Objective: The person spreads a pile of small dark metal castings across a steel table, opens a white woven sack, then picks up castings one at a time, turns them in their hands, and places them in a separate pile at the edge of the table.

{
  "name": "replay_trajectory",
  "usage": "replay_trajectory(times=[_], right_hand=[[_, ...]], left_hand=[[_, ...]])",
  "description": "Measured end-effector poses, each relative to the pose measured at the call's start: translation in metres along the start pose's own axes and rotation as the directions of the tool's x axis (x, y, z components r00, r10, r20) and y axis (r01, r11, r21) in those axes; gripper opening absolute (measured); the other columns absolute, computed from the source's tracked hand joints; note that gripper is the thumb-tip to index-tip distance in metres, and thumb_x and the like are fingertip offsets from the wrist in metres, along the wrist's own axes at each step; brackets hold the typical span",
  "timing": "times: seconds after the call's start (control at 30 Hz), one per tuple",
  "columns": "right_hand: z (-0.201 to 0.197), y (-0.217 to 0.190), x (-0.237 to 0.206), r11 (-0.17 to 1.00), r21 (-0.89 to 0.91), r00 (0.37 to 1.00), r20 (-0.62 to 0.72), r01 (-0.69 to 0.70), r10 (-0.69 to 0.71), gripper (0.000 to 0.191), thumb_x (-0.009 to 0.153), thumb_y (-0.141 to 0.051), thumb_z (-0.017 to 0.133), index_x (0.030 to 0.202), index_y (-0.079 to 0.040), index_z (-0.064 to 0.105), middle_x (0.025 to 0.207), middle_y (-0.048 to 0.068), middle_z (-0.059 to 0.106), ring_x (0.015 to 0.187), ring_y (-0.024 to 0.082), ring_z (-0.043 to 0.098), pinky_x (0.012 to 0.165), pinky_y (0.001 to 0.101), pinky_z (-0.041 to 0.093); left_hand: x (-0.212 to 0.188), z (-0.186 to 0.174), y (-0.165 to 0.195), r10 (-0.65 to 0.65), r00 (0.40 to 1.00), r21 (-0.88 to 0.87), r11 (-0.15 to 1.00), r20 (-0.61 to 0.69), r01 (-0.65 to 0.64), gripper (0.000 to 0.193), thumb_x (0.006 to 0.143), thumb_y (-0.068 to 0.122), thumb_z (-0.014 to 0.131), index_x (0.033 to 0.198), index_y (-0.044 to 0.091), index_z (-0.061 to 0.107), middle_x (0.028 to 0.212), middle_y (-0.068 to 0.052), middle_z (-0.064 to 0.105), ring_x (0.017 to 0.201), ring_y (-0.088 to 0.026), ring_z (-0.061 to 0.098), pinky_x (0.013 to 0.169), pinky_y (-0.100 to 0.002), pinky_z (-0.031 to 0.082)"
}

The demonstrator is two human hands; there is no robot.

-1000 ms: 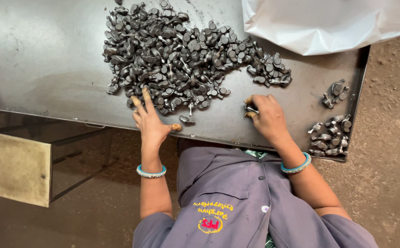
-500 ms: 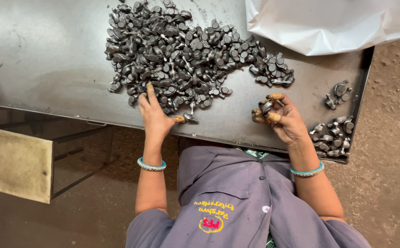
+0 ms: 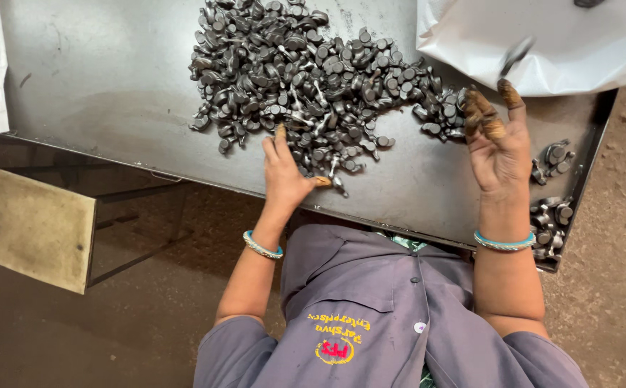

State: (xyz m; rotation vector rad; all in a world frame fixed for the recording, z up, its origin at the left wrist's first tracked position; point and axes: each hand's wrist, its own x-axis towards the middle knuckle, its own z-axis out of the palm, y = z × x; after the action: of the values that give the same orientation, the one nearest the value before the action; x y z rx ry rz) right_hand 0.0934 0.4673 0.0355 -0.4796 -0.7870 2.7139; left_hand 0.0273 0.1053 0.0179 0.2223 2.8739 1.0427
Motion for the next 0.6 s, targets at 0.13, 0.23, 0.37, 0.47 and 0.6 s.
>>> replay_trajectory(times=[0.13,0.23,0.37,0.47,0.6], right_hand=[[0.035,0.047,-0.006,0.329,-0.845,0.889,0.457,0.422,0.035,0.051,0.073,0.005,0.078,0.120,-0.008,0.065,0.124,0.010,0.067,0.109,0.026,0.060,0.097,0.0393,0.051],[0.045,0.076,-0.018,-0.236,-0.778,0.810,0.580,0.582,0.085,0.045,0.067,0.005,0.079,0.109,-0.009,0.071,0.115,0.009,0.069,0.107,0.032,0.057,0.098,0.0426,0.048],[0.034,0.073,-0.029,-0.284,-0.816,0.858,0.512,0.504,0.049,0.032,0.067,-0.004,0.086,0.095,-0.009,0.071,0.097,0.009,0.066,0.097,0.034,0.056,0.088,0.0430,0.048],[0.013,0.062,-0.036,-0.316,-0.827,0.877,0.480,0.464,0.030,0.026,0.069,-0.001,0.085,0.087,-0.007,0.068,0.093,0.008,0.066,0.095,0.033,0.059,0.084,0.0428,0.049],[-0.024,0.048,-0.044,-0.090,-0.946,0.940,0.320,0.311,-0.116,0.024,0.077,0.003,0.080,0.093,-0.006,0.064,0.099,0.006,0.071,0.094,0.025,0.064,0.085,0.0362,0.054]], left_hand=[[-0.003,0.012,0.007,0.039,0.999,-0.002,0.999,-0.025,-0.039,0.125,0.048,0.012,0.098,0.150,-0.003,0.028,0.130,-0.025,0.038,0.113,-0.050,0.055,0.097,-0.051,0.050],[-0.005,0.019,0.012,0.051,0.998,0.001,0.999,-0.039,-0.051,0.120,0.048,0.016,0.101,0.142,-0.005,0.030,0.132,-0.028,0.035,0.112,-0.053,0.052,0.095,-0.052,0.049],[-0.009,0.023,0.023,0.049,0.999,-0.019,0.999,-0.012,-0.049,0.121,0.048,0.018,0.101,0.144,-0.005,0.031,0.130,-0.027,0.036,0.111,-0.052,0.053,0.093,-0.052,0.050],[-0.013,0.033,0.042,0.058,0.998,-0.068,0.996,0.021,-0.057,0.123,0.048,0.023,0.103,0.145,-0.006,0.033,0.127,-0.027,0.037,0.110,-0.052,0.052,0.093,-0.053,0.048],[-0.017,0.058,0.071,0.111,0.994,-0.131,0.985,-0.011,-0.112,0.116,0.053,0.019,0.101,0.144,-0.008,0.034,0.128,-0.028,0.037,0.114,-0.052,0.050,0.096,-0.053,0.046]])
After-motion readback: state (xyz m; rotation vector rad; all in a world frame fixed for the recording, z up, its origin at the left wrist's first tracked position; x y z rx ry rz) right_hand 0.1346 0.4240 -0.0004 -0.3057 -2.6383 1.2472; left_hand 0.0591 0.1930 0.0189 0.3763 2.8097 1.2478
